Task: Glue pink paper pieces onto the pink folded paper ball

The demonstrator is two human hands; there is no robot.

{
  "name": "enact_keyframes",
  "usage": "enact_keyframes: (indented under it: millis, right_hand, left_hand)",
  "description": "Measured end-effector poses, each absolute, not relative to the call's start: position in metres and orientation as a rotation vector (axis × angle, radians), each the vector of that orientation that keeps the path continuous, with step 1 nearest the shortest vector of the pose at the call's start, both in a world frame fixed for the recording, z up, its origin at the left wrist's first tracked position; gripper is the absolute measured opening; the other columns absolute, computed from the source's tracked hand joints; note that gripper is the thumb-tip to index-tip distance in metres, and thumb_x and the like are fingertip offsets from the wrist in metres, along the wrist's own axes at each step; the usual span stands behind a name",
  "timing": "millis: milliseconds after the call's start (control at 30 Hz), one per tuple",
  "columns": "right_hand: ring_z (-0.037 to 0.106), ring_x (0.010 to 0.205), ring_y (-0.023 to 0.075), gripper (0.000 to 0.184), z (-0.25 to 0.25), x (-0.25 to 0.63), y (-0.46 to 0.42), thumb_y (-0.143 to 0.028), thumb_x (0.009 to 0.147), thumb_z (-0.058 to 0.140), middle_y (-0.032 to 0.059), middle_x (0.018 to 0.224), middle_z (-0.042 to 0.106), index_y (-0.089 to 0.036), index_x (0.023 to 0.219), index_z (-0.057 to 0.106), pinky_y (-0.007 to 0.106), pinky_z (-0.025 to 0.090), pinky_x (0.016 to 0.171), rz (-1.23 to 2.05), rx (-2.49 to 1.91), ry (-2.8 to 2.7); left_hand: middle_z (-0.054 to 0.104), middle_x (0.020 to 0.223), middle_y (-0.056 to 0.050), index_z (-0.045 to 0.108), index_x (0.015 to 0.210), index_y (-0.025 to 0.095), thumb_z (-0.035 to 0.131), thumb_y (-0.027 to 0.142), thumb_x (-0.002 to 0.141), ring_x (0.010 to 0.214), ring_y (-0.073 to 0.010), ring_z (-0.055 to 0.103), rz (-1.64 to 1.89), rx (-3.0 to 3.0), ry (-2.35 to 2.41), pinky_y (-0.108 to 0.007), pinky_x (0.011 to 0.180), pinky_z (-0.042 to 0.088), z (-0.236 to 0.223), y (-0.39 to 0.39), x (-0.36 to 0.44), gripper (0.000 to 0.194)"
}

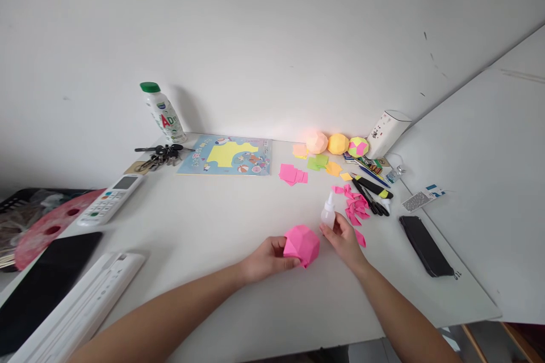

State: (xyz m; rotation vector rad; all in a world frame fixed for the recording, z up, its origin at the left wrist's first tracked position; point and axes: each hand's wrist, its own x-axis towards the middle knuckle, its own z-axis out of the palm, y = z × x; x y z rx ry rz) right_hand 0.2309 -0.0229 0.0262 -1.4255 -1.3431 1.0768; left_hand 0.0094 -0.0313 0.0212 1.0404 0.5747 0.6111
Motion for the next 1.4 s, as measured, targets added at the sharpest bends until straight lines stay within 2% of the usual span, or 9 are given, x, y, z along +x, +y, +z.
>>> enact_keyframes:
  millis: [100, 233, 333, 467, 667, 967, 1100, 1300, 1400]
  right_hand:
    - [0.056, 0.093, 0.0234, 0.041, 0.034, 0.235, -0.024, -0.045, 0.078, 0.062, 0.0068, 0.098, 0.061, -0.020, 0.109, 0.056, 0.033, 0.047, 0.080, 0.998, -1.433, -1.334]
    - [0.053, 0.101, 0.0249, 0.042, 0.046, 0.240, -0.031, -0.043, 0.079, 0.061, 0.0088, 0.112, 0.057, -0.022, 0.115, 0.053, 0.034, 0.047, 0.081, 0.777, -1.429, -1.347]
    - [0.054, 0.096, 0.0242, 0.036, 0.053, 0.239, -0.041, -0.038, 0.076, 0.065, 0.0086, 0.103, 0.057, -0.023, 0.106, 0.053, 0.035, 0.047, 0.080, 0.528, -1.324, -1.377]
    - [0.055, 0.075, 0.0212, 0.024, 0.059, 0.232, -0.057, -0.033, 0.075, 0.064, 0.0052, 0.082, 0.056, -0.023, 0.094, 0.054, 0.034, 0.047, 0.066, 0.403, -1.184, -1.488]
    - [0.046, 0.056, 0.0162, 0.018, 0.055, 0.220, -0.064, -0.028, 0.075, 0.062, 0.0002, 0.067, 0.050, -0.025, 0.090, 0.051, 0.030, 0.039, 0.050, 0.558, -1.060, -1.603]
    - [0.055, 0.064, 0.0184, 0.022, 0.047, 0.220, -0.062, -0.033, 0.075, 0.064, 0.0031, 0.077, 0.059, -0.025, 0.092, 0.054, 0.031, 0.046, 0.056, 0.612, -1.182, -1.511]
    - [0.054, 0.059, 0.0164, 0.024, 0.049, 0.219, -0.063, -0.037, 0.074, 0.065, 0.0028, 0.077, 0.058, -0.024, 0.091, 0.054, 0.029, 0.046, 0.051, 0.690, -1.232, -1.460]
    - [0.046, 0.046, 0.0117, 0.027, 0.048, 0.216, -0.053, -0.044, 0.075, 0.065, -0.0047, 0.055, 0.048, -0.024, 0.088, 0.053, 0.025, 0.040, 0.044, 1.045, -1.324, -1.209]
    - [0.041, 0.042, 0.0096, 0.026, 0.045, 0.215, -0.046, -0.045, 0.076, 0.065, -0.0069, 0.051, 0.043, -0.024, 0.087, 0.053, 0.024, 0.038, 0.043, 1.155, -1.289, -1.105]
  left_hand:
    - [0.062, 0.076, -0.005, 0.066, 0.076, 0.014, 0.071, 0.036, 0.071, 0.076, -0.0178, 0.056, 0.724, 0.806, 0.614, -0.032, 0.079, 0.043, 0.020, -0.027, 0.010, 0.023]
    - [0.058, 0.072, -0.005, 0.062, 0.070, 0.014, 0.064, 0.038, 0.078, 0.072, -0.0154, 0.054, 0.803, 0.664, 0.546, -0.029, 0.077, 0.042, 0.018, -0.023, 0.012, 0.025]
    - [0.056, 0.070, -0.004, 0.060, 0.067, 0.015, 0.060, 0.038, 0.081, 0.070, -0.0145, 0.052, 0.820, 0.639, 0.513, -0.027, 0.075, 0.041, 0.015, -0.021, 0.012, 0.027]
    - [0.058, 0.072, -0.005, 0.062, 0.070, 0.015, 0.064, 0.035, 0.078, 0.070, -0.0154, 0.053, 0.813, 0.621, 0.522, -0.028, 0.076, 0.042, 0.016, -0.020, 0.012, 0.022]
    - [0.064, 0.083, -0.007, 0.066, 0.079, 0.014, 0.071, 0.028, 0.072, 0.082, -0.0188, 0.058, 0.802, 0.580, 0.554, -0.032, 0.087, 0.042, 0.016, -0.023, 0.012, 0.016]
    - [0.064, 0.076, -0.007, 0.066, 0.073, 0.014, 0.074, 0.026, 0.066, 0.076, -0.0194, 0.059, 0.794, 0.571, 0.582, -0.033, 0.082, 0.045, 0.017, -0.022, 0.012, 0.016]
    - [0.062, 0.075, -0.006, 0.065, 0.071, 0.014, 0.074, 0.023, 0.066, 0.076, -0.0184, 0.058, 0.794, 0.562, 0.574, -0.031, 0.081, 0.045, 0.018, -0.022, 0.011, 0.013]
    - [0.063, 0.081, -0.007, 0.066, 0.076, 0.015, 0.073, 0.024, 0.065, 0.079, -0.0201, 0.059, 0.761, 0.564, 0.593, -0.033, 0.081, 0.046, 0.015, -0.022, 0.011, 0.016]
    - [0.064, 0.083, -0.008, 0.066, 0.078, 0.015, 0.073, 0.024, 0.065, 0.081, -0.0210, 0.059, 0.751, 0.589, 0.607, -0.034, 0.082, 0.046, 0.014, -0.022, 0.010, 0.016]
